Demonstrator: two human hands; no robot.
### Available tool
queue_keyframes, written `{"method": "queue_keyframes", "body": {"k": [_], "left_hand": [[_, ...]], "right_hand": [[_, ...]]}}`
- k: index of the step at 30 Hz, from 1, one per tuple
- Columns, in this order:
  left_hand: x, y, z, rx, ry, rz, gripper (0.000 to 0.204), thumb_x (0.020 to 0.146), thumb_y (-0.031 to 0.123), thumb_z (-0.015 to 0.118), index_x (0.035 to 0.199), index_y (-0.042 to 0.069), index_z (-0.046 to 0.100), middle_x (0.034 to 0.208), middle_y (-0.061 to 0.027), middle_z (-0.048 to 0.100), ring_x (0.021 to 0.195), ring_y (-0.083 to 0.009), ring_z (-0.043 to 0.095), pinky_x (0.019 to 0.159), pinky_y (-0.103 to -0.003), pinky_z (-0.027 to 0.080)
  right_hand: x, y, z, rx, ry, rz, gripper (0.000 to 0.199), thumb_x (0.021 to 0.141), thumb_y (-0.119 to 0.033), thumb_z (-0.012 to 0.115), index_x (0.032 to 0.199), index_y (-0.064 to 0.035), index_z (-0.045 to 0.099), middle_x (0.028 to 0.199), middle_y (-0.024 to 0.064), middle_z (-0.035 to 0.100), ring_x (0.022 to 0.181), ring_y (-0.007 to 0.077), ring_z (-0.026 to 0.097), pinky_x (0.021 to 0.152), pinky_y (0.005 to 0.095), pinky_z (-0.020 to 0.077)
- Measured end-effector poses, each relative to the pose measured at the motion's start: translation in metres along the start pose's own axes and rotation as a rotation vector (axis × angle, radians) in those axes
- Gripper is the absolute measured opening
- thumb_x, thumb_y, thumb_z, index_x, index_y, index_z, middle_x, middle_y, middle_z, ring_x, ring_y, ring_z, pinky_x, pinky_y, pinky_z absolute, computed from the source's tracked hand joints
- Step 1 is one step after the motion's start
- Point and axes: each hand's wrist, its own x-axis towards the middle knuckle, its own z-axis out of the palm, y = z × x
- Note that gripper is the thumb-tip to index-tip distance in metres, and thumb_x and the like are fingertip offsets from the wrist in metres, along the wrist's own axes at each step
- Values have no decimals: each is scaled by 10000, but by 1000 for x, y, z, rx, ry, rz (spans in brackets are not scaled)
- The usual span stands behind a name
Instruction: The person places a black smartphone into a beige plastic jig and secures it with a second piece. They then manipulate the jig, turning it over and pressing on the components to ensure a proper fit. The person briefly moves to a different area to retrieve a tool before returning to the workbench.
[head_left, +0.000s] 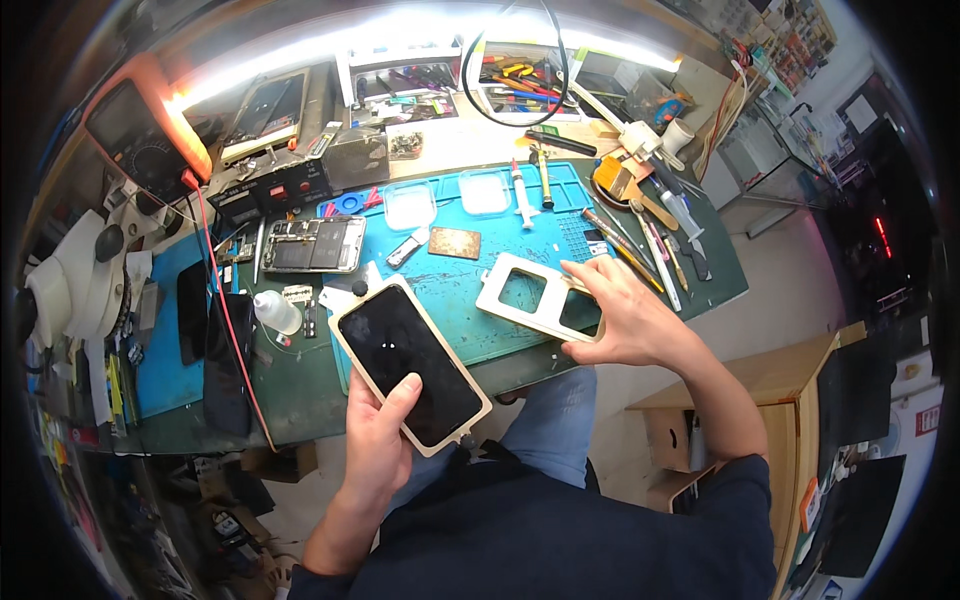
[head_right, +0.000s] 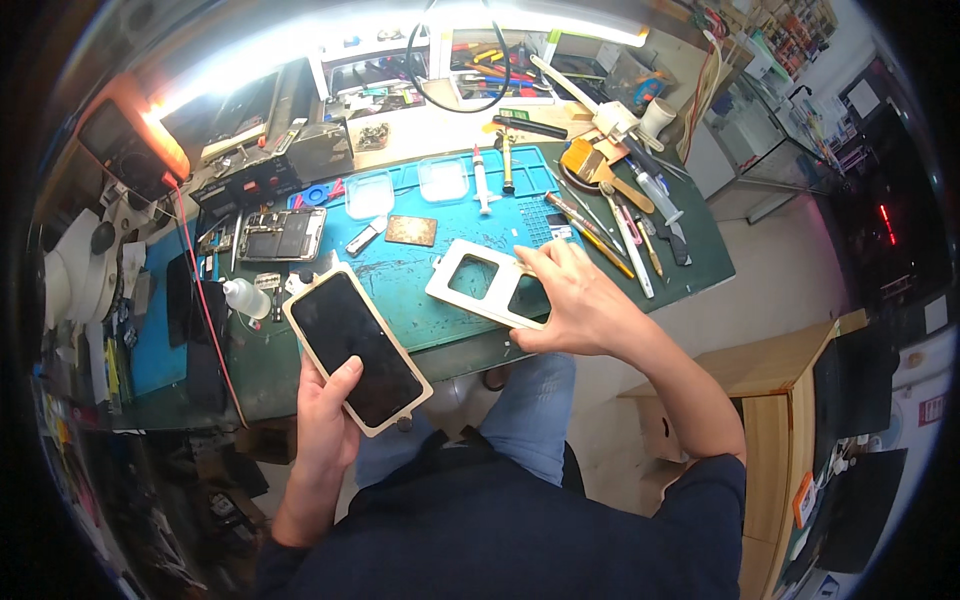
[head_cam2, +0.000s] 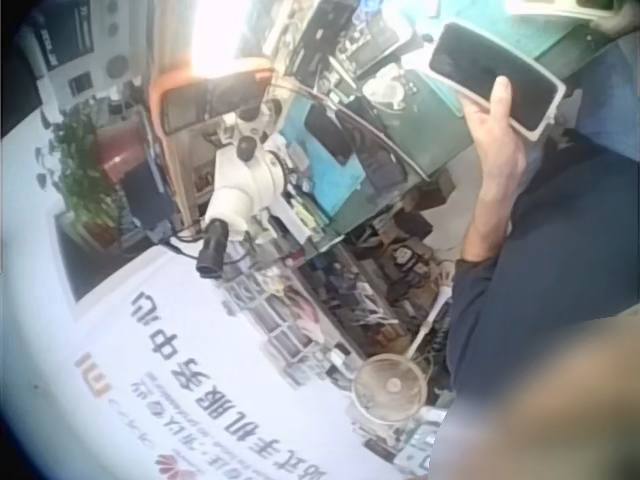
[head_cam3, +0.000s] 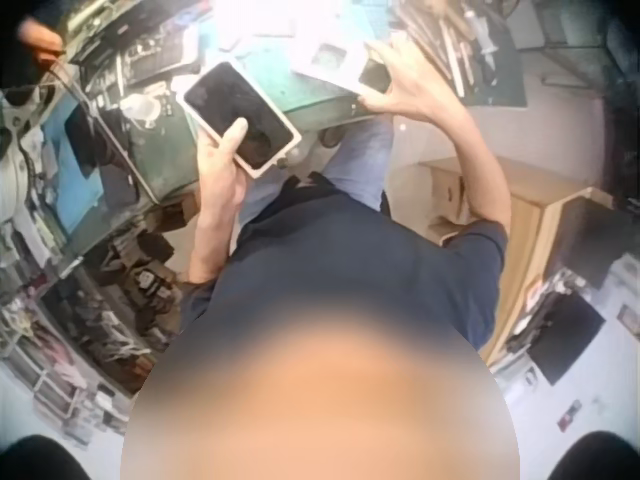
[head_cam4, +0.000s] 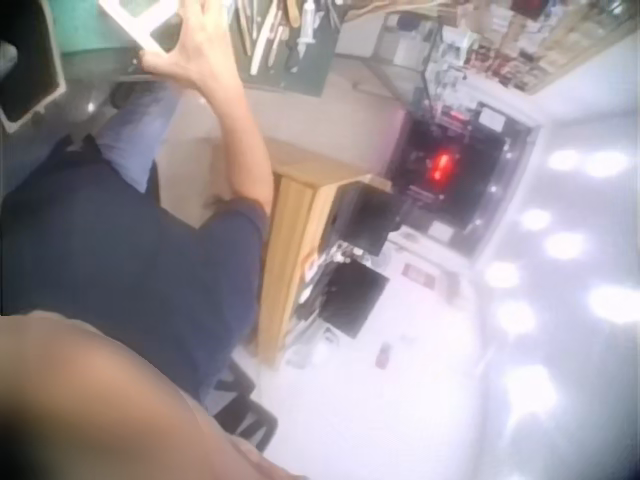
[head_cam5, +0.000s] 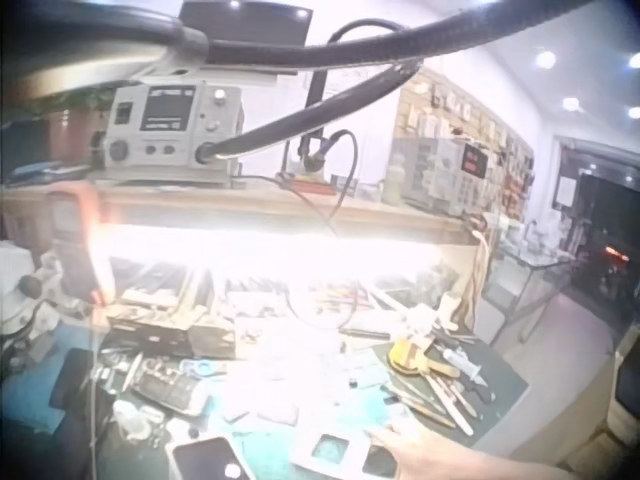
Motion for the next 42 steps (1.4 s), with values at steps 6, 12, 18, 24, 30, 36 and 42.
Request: {"method": "queue_keyframes", "body": {"k": [6, 12, 18, 24, 30, 36, 42], "left_hand": [[6, -4, 3, -17, -7, 22, 441, 960, -1, 552, 1363, 60, 385, 1261, -98, 563, 1117, -173, 610, 960, -347, 530], [7, -5, 5, -40, -46, 11, 433, 960, 1, 552, 1357, 59, 388, 1254, -99, 564, 1113, -172, 611, 952, -344, 533], [7, -3, 1, -58, -43, -21, 426, 964, 5, 544, 1356, 62, 388, 1257, -109, 565, 1112, -187, 619, 947, -355, 545], [4, 6, 1, -114, -80, -93, 405, 975, 29, 534, 1348, 57, 379, 1274, -130, 561, 1110, -215, 633, 912, -382, 579], [0, 10, -1, -132, -123, -104, 439, 972, 30, 535, 1370, 62, 353, 1302, -139, 546, 1157, -228, 611, 958, -404, 556], [0, 12, -5, -102, -190, -69, 518, 976, 92, 501, 1452, 30, 306, 1368, -239, 509, 1188, -340, 599, 951, -475, 555], [5, 17, -2, -148, -276, -108, 694, 1043, 546, 221, 1528, 50, 241, 1459, -266, 428, 1233, -360, 566, 1007, -497, 510]], "right_hand": [[1, -13, -10, 156, -238, 167, 982, 689, -426, 825, 1421, 66, 392, 1245, 199, 443, 1015, 277, 590, 910, 374, 499], [1, 16, 1, 868, -288, 390, 519, 960, -397, 647, 1260, 20, 572, 964, 75, 666, 817, 105, 612, 782, 279, 524], [9, 2, 0, 1520, -297, 716, 493, 1048, -423, 447, 1203, 21, 595, 989, 123, 721, 717, 69, 652, 598, 231, 576], [-6, -10, 21, 1648, -306, 733, 398, 1059, -377, 435, 1208, -42, 589, 1034, 94, 707, 720, 50, 643, 657, 254, 581], [-13, -35, 31, 1621, -107, 815, 383, 1042, -343, 491, 1244, -27, 568, 1036, 102, 668, 885, 165, 658, 836, 367, 578], [-15, -41, 24, 1756, -38, 609, 553, 1070, -402, 260, 1385, 6, 461, 1337, 278, 558, 1236, 413, 559, 1020, 556, 474], [-4, -65, 33, 2258, -54, 222, 648, 1053, -477, 222, 1475, -3, 355, 1486, 329, 356, 1366, 524, 354, 1073, 703, 315]]}}
